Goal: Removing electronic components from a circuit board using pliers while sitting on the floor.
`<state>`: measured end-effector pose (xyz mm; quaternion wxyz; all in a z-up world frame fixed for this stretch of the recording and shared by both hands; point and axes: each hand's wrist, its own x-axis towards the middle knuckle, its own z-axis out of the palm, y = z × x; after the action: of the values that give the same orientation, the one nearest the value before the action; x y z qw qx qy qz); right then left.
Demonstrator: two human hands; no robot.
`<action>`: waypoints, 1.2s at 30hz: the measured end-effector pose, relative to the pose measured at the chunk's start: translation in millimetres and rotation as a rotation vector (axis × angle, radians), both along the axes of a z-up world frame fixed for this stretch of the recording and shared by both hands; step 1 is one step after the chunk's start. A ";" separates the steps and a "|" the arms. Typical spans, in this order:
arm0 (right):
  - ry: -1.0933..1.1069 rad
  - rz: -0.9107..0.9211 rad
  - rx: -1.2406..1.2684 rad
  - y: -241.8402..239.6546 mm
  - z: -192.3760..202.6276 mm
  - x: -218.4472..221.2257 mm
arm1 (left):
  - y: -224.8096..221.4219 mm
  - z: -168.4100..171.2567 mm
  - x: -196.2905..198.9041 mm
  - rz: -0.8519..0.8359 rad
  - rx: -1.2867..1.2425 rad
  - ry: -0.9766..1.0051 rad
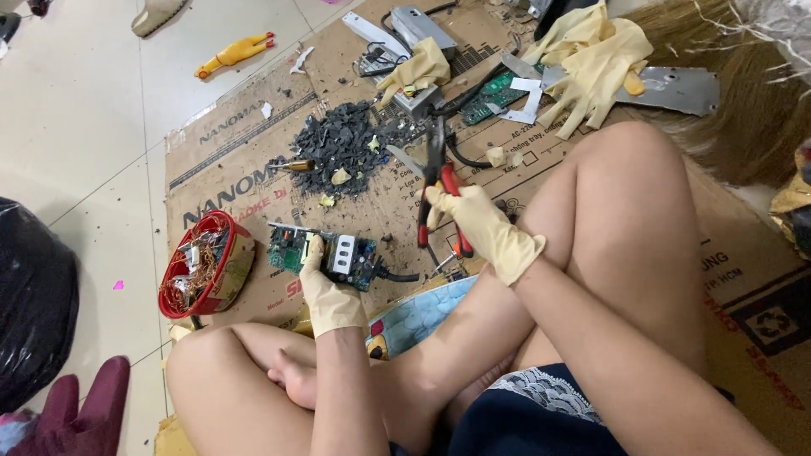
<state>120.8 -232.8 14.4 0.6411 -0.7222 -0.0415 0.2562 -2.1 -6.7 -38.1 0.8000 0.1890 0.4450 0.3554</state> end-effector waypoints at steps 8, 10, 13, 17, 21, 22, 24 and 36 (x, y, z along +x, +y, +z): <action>-0.002 0.162 0.188 -7.1 21.2 -17.4 | -16.2 19.1 -11.6 -0.016 -0.052 0.029; 0.032 0.114 -0.006 -2.4 30.3 -23.5 | -12.1 14.5 -11.9 -0.020 -0.054 0.037; 0.009 0.184 -0.094 -5.7 29.8 -25.7 | -8.7 12.8 -10.4 -0.028 -0.070 0.059; 0.012 0.234 -0.130 2.3 23.5 -19.0 | 2.0 5.0 -7.2 -0.028 -0.040 0.043; 0.036 0.327 -0.193 -7.5 34.7 -25.4 | 3.9 6.8 -10.1 -0.025 -0.004 0.026; 0.033 0.333 -0.194 -6.8 35.2 -25.1 | 12.0 -4.0 -10.2 -0.019 -0.004 0.023; 0.228 0.287 0.054 -4.7 36.3 -25.4 | 29.1 -25.1 -11.8 0.007 -0.004 -0.042; -0.001 0.409 -0.232 4.5 25.3 -27.6 | 17.4 -1.9 -34.4 0.022 -0.007 0.021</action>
<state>93.1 -228.3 39.7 0.4887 -0.7677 -0.1575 0.3834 -36.4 10.7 -40.0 0.7919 0.1852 0.4568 0.3605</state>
